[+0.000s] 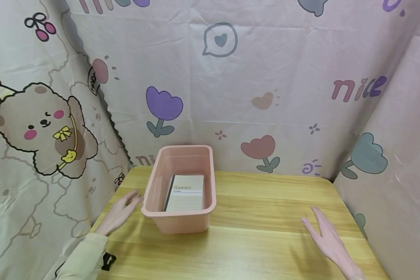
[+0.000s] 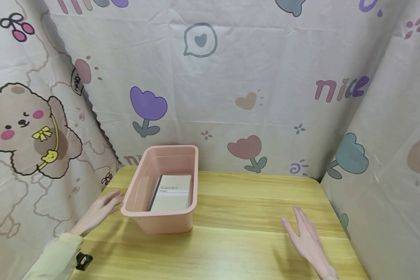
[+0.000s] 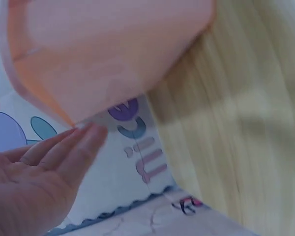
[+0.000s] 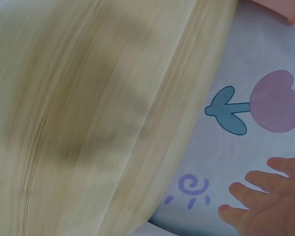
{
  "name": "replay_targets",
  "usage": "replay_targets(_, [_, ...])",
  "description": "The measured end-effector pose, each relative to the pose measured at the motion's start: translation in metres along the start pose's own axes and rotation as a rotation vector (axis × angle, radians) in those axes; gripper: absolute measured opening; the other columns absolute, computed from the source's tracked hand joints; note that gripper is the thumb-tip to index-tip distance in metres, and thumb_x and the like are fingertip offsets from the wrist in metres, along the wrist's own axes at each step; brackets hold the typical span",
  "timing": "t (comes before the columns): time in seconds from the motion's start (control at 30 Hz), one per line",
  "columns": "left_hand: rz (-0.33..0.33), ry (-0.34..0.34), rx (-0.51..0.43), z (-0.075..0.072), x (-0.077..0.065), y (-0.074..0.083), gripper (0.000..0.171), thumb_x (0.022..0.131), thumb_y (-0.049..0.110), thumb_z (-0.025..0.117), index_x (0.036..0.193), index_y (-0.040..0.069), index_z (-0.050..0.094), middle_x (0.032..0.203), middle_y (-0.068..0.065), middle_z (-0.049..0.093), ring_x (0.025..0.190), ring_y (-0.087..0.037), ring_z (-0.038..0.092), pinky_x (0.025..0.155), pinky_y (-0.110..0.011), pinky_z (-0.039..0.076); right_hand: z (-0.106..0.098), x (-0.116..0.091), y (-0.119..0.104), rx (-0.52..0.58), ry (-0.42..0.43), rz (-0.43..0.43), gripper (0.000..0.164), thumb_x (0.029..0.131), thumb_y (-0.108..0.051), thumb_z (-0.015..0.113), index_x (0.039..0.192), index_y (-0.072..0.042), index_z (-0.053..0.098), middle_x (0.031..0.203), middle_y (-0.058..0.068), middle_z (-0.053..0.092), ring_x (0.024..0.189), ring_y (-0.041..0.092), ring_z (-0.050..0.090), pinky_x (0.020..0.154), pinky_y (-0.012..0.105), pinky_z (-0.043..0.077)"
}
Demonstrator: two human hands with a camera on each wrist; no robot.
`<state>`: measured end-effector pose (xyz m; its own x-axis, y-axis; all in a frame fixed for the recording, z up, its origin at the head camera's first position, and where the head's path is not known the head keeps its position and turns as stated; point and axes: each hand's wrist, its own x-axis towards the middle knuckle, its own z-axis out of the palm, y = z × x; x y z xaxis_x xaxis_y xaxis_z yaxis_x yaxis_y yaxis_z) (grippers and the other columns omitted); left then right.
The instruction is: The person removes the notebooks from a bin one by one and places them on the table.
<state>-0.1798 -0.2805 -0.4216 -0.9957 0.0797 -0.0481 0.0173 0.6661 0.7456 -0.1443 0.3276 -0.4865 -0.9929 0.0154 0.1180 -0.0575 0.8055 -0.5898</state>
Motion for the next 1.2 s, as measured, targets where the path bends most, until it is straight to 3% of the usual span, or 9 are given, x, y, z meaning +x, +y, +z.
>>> replay_targets(0.17, [-0.060, -0.060, -0.168, 0.003, 0.012, 0.010, 0.064, 0.104, 0.032, 0.050, 0.144, -0.017, 0.040, 0.142, -0.036, 0.052, 0.122, -0.034, 0.063, 0.095, -0.032, 0.059, 0.004, 0.000, -0.003, -0.005, 0.007, -0.021, 0.076, 0.105, -0.043, 0.044, 0.155, 0.010, 0.021, 0.156, 0.042, 0.022, 0.140, 0.063, 0.025, 0.110, 0.077, 0.021])
replay_targets(0.3, [-0.097, -0.067, -0.202, 0.005, 0.018, 0.011, 0.058, 0.101, 0.026, 0.055, 0.136, -0.019, 0.048, 0.127, -0.031, 0.066, 0.105, -0.018, 0.068, 0.083, -0.021, 0.056, 0.006, 0.000, -0.004, -0.004, -0.010, -0.007, 0.078, 0.105, -0.045, 0.043, 0.155, 0.010, 0.020, 0.157, 0.042, 0.020, 0.140, 0.063, 0.022, 0.110, 0.079, 0.017])
replay_targets(0.47, [-0.094, -0.057, -0.178, 0.004, 0.023, 0.010, 0.052, 0.097, 0.019, 0.061, 0.130, -0.021, 0.053, 0.118, -0.030, 0.070, 0.098, -0.020, 0.072, 0.079, -0.023, 0.057, 0.007, 0.000, -0.005, -0.024, -0.024, 0.005, 0.079, 0.105, -0.047, 0.043, 0.154, 0.011, 0.022, 0.157, 0.042, 0.020, 0.140, 0.063, 0.022, 0.110, 0.079, 0.017])
replay_targets(0.73, [-0.149, -0.081, -0.194, 0.004, 0.027, 0.011, 0.053, 0.088, 0.010, 0.064, 0.129, -0.021, 0.052, 0.117, -0.032, 0.070, 0.097, -0.021, 0.073, 0.079, -0.026, 0.059, 0.009, -0.001, -0.004, -0.031, -0.024, 0.010, 0.079, 0.104, -0.048, 0.043, 0.153, 0.011, 0.024, 0.157, 0.041, 0.021, 0.141, 0.062, 0.023, 0.111, 0.078, 0.018])
replay_targets(1.2, [-0.120, -0.142, -0.308, 0.018, 0.012, 0.017, 0.053, 0.084, 0.003, 0.064, 0.128, -0.023, 0.050, 0.111, -0.032, 0.071, 0.096, -0.029, 0.075, 0.085, -0.035, 0.063, 0.010, -0.003, -0.021, -0.060, -0.013, -0.033, 0.076, 0.103, -0.048, 0.046, 0.153, 0.008, 0.030, 0.157, 0.039, 0.026, 0.140, 0.061, 0.028, 0.109, 0.076, 0.024])
